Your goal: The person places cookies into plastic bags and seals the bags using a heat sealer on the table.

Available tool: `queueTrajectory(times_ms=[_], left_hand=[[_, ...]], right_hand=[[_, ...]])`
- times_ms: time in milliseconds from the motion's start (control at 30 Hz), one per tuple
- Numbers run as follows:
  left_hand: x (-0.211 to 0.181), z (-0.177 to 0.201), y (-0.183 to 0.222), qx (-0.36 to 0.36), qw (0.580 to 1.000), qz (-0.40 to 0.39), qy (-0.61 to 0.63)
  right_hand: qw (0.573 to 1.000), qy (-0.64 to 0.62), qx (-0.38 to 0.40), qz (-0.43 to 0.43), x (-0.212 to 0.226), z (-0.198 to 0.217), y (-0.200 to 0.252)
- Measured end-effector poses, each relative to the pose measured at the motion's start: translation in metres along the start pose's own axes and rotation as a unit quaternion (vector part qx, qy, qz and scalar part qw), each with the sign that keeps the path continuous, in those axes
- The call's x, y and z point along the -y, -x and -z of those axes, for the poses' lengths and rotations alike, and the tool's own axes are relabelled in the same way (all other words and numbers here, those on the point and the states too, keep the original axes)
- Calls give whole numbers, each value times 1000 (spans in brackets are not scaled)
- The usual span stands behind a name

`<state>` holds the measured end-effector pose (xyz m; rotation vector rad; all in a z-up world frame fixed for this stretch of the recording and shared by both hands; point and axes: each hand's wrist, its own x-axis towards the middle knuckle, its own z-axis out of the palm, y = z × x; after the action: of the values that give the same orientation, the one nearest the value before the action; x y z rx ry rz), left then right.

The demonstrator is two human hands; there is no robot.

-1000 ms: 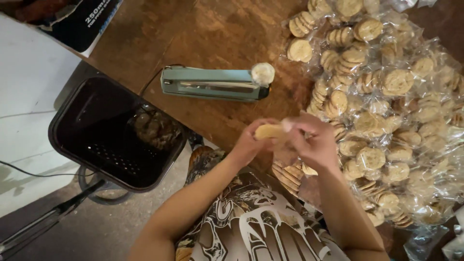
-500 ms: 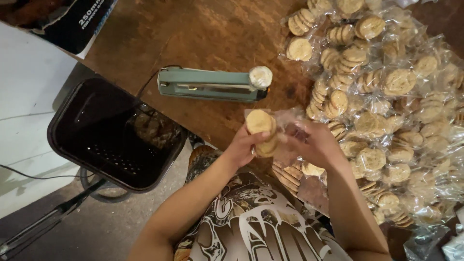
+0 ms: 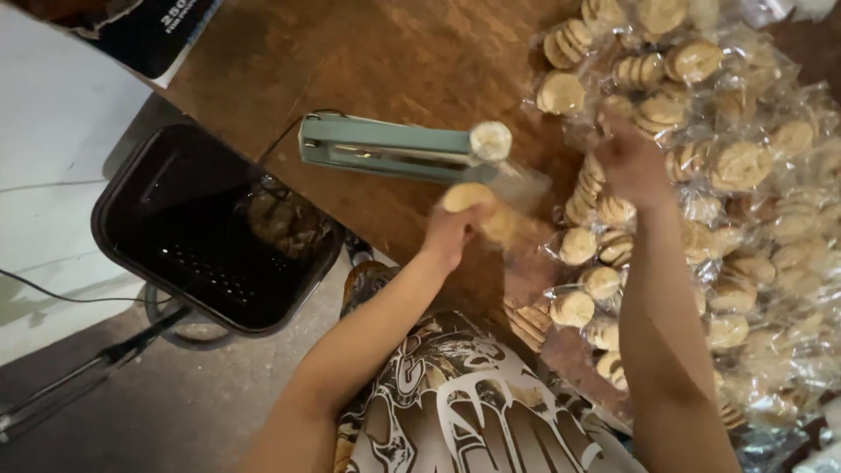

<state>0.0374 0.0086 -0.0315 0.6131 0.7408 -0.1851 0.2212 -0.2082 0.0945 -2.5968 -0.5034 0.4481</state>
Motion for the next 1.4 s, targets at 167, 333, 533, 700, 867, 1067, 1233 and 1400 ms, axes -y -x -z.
queueTrajectory(times_ms=[167,333,533,700,867,1067,1233,1400], left_hand=[[-16,37,-23,-107,980,-119,115],[-40,63,-33,-144,952,-176,206],[-68,79,-21,-179,959,-142,167],[-81,74,-5,-214,969,-81,87],[-97,61,4,-239,969,-67,16],[-101,50,11,-233,968,-93,-8],[-101,53,13,-225,971,-74,-14],[-102,53,13,-227,972,-68,-3]], right_hand=[[998,-26,-55,9,25,5,-31],[985,-106,-70,114,99,-50,-54],[976,187,65,89,164,-108,-80],[994,90,23,66,152,-122,-91],[992,100,23,71,147,-126,-95],[991,101,-24,82,149,-132,-92],[993,94,-19,62,148,-131,-92],[993,88,-26,68,149,-130,-92]])
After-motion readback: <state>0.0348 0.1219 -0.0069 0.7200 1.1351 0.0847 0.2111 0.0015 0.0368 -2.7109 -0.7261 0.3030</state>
